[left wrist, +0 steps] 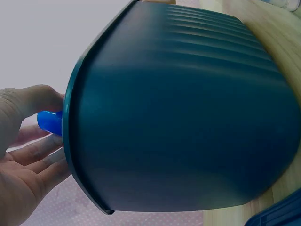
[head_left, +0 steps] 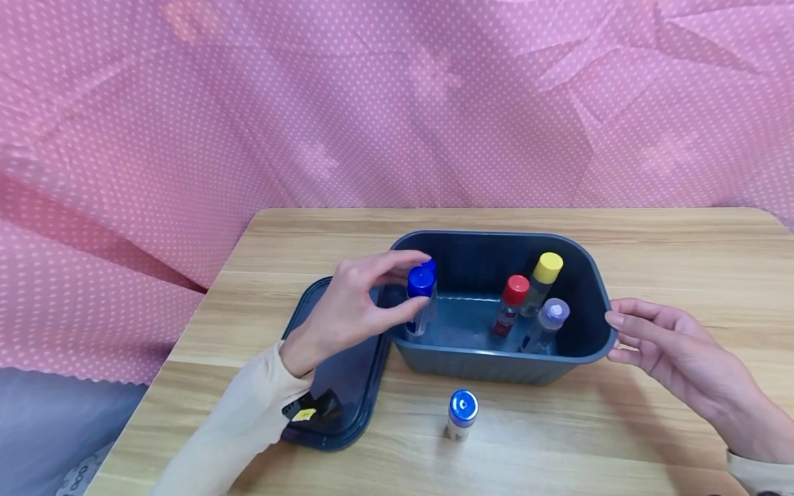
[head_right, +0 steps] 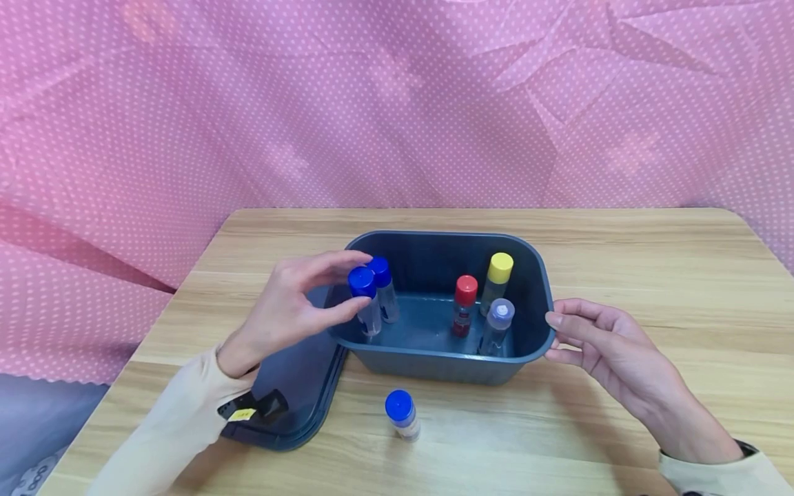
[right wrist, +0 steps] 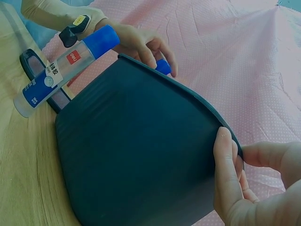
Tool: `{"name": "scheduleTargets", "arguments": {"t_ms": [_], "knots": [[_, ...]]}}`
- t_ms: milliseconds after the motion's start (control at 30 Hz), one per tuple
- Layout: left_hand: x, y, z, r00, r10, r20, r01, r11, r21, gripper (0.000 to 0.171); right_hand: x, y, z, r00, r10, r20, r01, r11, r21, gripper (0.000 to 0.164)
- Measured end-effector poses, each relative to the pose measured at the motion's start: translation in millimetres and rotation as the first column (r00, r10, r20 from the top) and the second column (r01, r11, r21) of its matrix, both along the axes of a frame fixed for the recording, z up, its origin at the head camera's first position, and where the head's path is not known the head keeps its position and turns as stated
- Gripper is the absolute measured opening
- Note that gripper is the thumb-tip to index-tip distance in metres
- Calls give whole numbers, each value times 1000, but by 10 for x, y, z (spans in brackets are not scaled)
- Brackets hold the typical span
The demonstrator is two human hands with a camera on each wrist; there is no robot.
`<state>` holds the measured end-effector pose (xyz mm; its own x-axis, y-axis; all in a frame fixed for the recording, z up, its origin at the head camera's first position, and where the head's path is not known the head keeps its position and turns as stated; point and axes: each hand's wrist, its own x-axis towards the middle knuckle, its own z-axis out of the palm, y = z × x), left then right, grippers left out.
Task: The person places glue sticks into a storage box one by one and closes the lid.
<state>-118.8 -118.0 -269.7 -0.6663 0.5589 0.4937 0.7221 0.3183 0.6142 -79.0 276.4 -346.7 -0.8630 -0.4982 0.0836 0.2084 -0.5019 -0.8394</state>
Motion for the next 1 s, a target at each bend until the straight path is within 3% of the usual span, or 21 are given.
{"name": "scheduleTargets", "arguments": {"t_ms": [133,267,500,733,1000], "knots": [[-16,-5,8,1000,5,-27,-8,995,-98,43,-3,-3,14,1000,-12,25,11,1000,16,40],[-20,13,28,1000,28,-2,-28,970,-242,41,-2,-3,22,1000,-6,26,6,1000,11,41],[-27,109,107,993,83,88,-27,859,-511,38,-3,-6,22,999,-6,37,5,1000,8,40],[-43,184,130,979,134,155,-23,823,-567,39,-5,-2,16,1000,-9,18,9,1000,21,41],[-63,220,114,972,158,175,-28,814,-580,40,-2,4,14,1000,-10,22,10,1000,17,40]]}}
